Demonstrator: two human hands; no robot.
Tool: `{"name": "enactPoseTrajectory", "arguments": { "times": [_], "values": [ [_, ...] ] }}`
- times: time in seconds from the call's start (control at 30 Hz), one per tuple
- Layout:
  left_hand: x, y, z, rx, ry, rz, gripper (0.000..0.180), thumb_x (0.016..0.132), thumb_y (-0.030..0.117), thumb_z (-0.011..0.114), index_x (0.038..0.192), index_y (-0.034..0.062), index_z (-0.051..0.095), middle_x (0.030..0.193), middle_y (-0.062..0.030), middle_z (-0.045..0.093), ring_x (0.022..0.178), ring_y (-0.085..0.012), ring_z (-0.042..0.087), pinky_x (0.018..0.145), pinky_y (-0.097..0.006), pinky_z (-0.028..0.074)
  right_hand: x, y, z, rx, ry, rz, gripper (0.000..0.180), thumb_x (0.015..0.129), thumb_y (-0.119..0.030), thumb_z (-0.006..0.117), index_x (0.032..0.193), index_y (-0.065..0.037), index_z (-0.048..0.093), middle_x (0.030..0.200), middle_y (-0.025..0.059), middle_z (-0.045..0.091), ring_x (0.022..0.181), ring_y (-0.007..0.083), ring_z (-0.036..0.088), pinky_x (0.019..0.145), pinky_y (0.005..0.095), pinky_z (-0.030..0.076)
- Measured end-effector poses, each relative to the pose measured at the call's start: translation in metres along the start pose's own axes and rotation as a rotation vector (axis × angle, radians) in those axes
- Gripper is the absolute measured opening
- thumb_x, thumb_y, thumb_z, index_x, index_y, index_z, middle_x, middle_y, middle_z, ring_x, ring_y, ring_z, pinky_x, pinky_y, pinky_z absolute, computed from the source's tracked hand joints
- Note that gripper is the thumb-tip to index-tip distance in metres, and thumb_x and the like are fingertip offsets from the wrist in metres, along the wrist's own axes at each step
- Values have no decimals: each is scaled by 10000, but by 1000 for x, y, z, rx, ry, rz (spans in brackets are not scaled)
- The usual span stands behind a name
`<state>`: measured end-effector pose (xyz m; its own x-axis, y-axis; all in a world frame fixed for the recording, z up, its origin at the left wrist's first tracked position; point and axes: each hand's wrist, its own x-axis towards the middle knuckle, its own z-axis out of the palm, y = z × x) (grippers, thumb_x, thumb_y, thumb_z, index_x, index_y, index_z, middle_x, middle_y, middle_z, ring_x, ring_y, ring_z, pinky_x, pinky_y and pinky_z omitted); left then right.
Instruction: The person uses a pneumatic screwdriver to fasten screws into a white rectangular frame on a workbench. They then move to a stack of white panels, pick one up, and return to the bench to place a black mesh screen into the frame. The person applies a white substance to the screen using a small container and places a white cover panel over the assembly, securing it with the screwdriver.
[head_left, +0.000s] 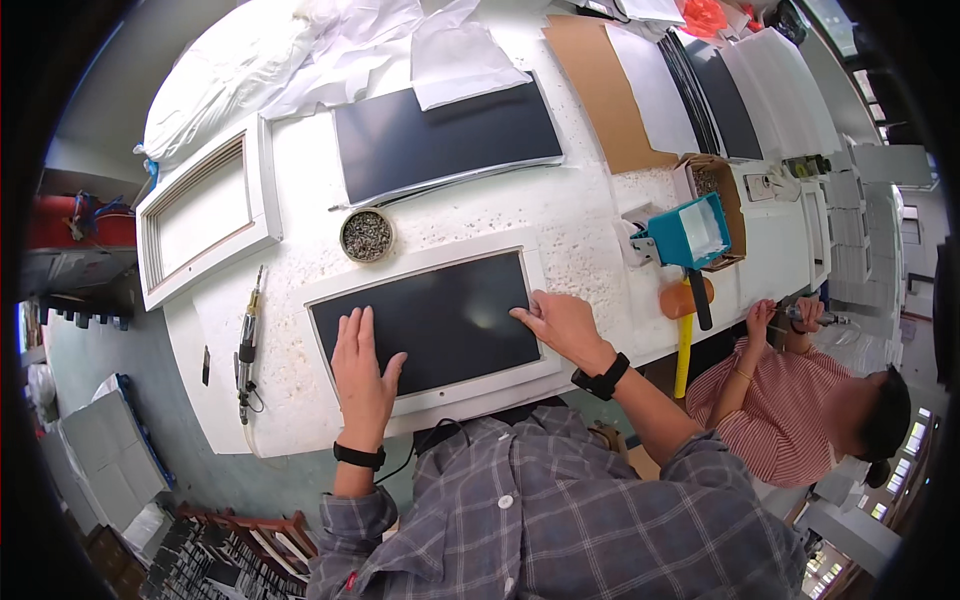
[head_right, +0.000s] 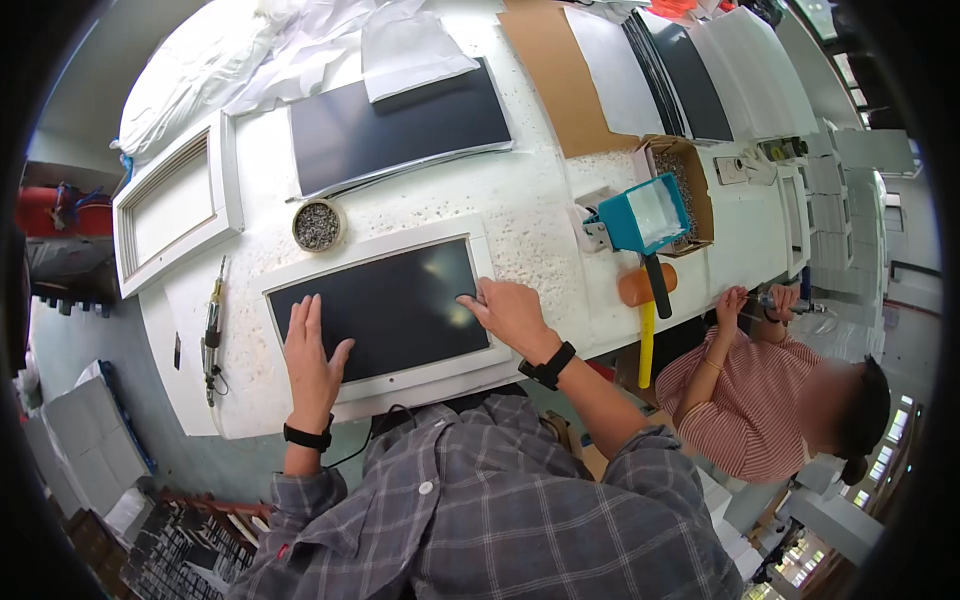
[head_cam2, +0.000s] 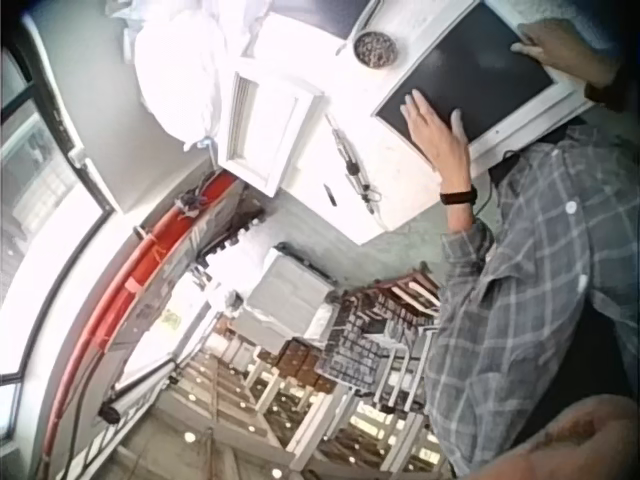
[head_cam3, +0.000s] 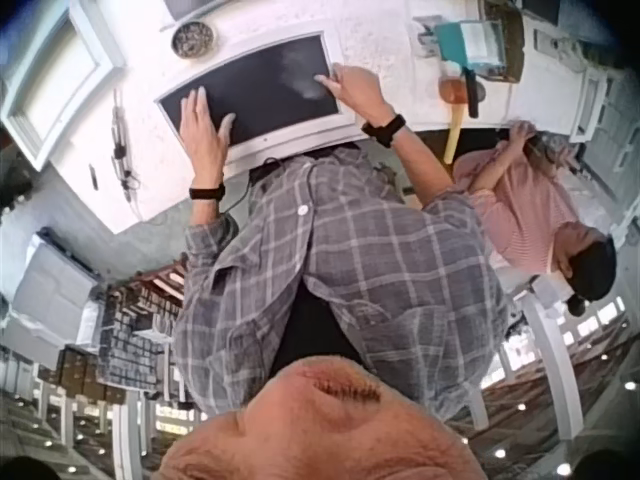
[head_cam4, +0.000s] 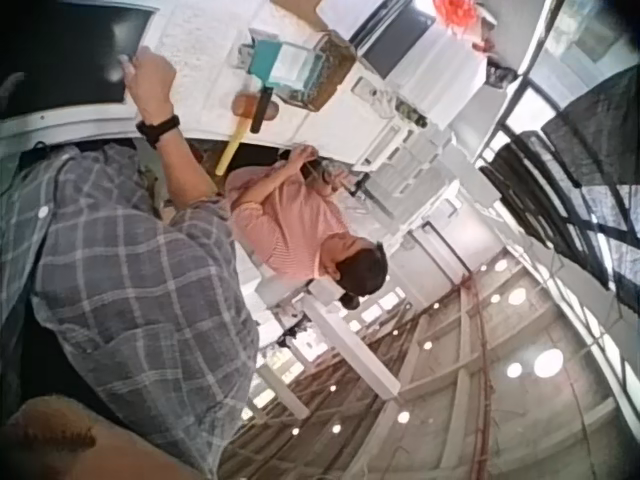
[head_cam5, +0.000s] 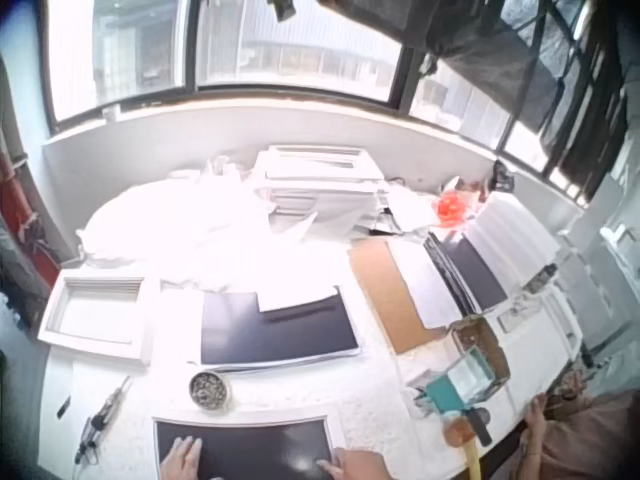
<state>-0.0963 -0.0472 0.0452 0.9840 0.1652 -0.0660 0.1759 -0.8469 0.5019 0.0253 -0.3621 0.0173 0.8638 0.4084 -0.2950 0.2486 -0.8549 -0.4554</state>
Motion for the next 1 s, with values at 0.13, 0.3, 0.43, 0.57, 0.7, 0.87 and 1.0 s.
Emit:
{"name": "enactPoseTrajectory", "arguments": {
  "times": [0.13, 0.3, 0.43, 0.57, 0.7, 0.87, 1.0],
  "values": [
    [40, 55, 44, 78, -192, 215, 1020, 786, 344, 873, 1627, 138, 333, 1685, -167, 295, 1565, -397, 243, 1258, -572, 215, -8, 1, -5, 161, -44, 58, 385, 930, -421, 743, 864, -61, 625, 698, 129, 668, 712, 363, 671, 627, 462, 500],
    [50, 61, 79, 151, -216, 233, 1078, 791, 495, 827, 1649, 126, 289, 1715, -199, 212, 1581, -436, 177, 1249, -631, 167, -29, 13, -4, 268, 36, 148, 338, 891, -320, 803, 955, -70, 586, 820, 125, 679, 751, 349, 672, 645, 449, 502],
    [54, 57, 83, 169, -215, 230, 1096, 787, 511, 820, 1656, 126, 273, 1720, -205, 197, 1584, -443, 162, 1246, -641, 160, -32, 17, 6, 326, 91, 186, 347, 885, -282, 814, 996, -77, 556, 852, 108, 652, 750, 322, 662, 654, 431, 506],
    [59, 66, 84, 146, -187, 237, 1035, 805, 478, 820, 1631, 100, 323, 1707, -194, 236, 1573, -440, 198, 1240, -651, 179, -27, 28, 13, 357, 146, 179, 324, 886, -257, 811, 990, -82, 559, 832, 78, 614, 734, 280, 637, 649, 419, 498],
    [53, 65, 93, 132, -165, 257, 975, 832, 427, 808, 1609, 60, 348, 1687, -165, 300, 1569, -404, 237, 1233, -648, 211, -27, 30, 5, 398, 113, 174, 301, 893, -255, 804, 977, -90, 567, 816, 69, 621, 715, 272, 630, 642, 406, 491],
    [56, 69, 98, 166, -159, 252, 983, 846, 421, 791, 1632, 82, 309, 1692, -145, 305, 1564, -399, 255, 1236, -634, 211, -29, 30, 4, 460, 106, 206, 293, 894, -255, 802, 975, -93, 570, 786, 63, 625, 706, 269, 630, 639, 395, 488],
    [53, 66, 95, 144, -157, 239, 975, 853, 412, 793, 1633, 82, 309, 1695, -141, 302, 1566, -393, 253, 1242, -633, 195, -26, 25, 9, 437, 142, 158, 289, 899, -265, 795, 984, -97, 576, 767, 67, 625, 715, 275, 640, 641, 398, 487]
  ]
}}
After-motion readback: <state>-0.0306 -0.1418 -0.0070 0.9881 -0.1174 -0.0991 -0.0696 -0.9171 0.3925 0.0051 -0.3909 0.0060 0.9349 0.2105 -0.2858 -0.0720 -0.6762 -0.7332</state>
